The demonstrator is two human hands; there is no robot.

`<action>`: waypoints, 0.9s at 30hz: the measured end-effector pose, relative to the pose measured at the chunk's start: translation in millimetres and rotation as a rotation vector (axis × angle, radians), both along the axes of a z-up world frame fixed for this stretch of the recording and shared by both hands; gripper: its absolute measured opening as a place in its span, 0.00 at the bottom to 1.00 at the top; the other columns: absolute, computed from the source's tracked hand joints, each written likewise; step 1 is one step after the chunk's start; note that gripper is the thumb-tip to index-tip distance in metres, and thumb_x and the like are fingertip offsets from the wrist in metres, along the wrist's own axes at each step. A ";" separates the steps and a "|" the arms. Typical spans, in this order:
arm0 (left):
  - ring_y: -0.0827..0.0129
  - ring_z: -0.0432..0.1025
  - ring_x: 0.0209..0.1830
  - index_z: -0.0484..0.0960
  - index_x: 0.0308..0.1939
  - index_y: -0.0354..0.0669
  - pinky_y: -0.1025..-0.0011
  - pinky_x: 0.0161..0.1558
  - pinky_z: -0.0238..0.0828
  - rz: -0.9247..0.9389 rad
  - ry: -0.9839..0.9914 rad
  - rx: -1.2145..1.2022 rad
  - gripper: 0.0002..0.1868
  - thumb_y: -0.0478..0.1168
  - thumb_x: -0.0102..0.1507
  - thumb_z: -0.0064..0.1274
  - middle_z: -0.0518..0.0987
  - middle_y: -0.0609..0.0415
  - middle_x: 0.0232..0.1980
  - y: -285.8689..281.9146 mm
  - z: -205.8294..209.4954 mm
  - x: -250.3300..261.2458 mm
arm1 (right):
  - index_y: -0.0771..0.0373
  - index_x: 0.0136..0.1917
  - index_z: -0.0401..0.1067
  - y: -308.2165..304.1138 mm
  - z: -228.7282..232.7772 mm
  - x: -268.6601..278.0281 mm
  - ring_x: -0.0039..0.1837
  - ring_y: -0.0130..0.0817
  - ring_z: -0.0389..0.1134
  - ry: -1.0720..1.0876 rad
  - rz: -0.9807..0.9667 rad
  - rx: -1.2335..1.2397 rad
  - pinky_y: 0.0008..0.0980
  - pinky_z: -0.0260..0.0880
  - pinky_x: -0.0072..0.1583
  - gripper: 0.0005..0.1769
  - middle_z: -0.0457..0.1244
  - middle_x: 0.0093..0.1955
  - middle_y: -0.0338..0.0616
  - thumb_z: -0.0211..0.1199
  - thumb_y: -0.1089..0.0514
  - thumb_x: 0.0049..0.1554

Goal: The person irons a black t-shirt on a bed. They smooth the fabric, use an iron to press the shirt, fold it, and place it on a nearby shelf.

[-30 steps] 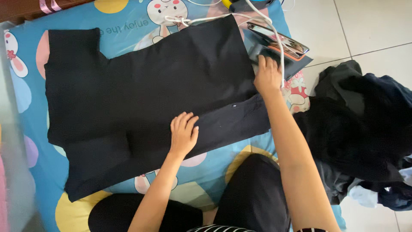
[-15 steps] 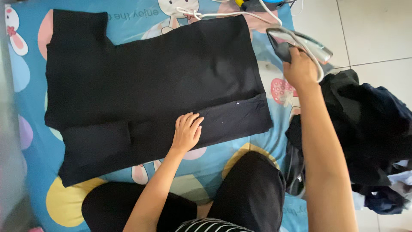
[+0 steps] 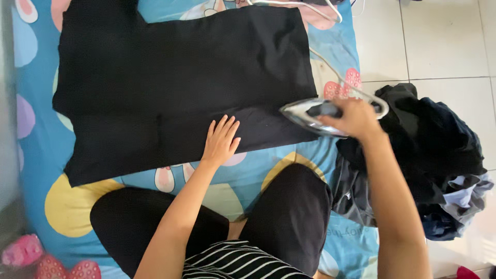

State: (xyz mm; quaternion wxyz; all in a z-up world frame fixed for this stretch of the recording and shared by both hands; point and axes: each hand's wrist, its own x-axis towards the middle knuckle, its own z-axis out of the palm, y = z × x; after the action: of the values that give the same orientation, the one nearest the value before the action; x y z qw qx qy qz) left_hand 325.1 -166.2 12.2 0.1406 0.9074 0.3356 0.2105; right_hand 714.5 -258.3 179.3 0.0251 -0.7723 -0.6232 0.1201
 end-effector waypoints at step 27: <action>0.50 0.40 0.84 0.51 0.80 0.49 0.25 0.69 0.32 0.158 0.361 -0.180 0.56 0.68 0.56 0.56 0.48 0.44 0.83 1.5 3.5 -21.9 | 0.56 0.36 0.76 43.7 -79.5 -64.3 0.34 0.42 0.71 -0.255 0.090 0.265 0.41 0.69 0.37 0.39 0.68 0.31 0.44 0.66 0.16 0.45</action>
State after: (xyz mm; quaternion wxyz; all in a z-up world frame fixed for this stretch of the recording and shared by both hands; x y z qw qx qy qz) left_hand 303.2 -164.8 15.7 0.1417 0.8850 0.4428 0.0240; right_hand 650.2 -214.6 99.8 0.0420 -0.7426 -0.6656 -0.0609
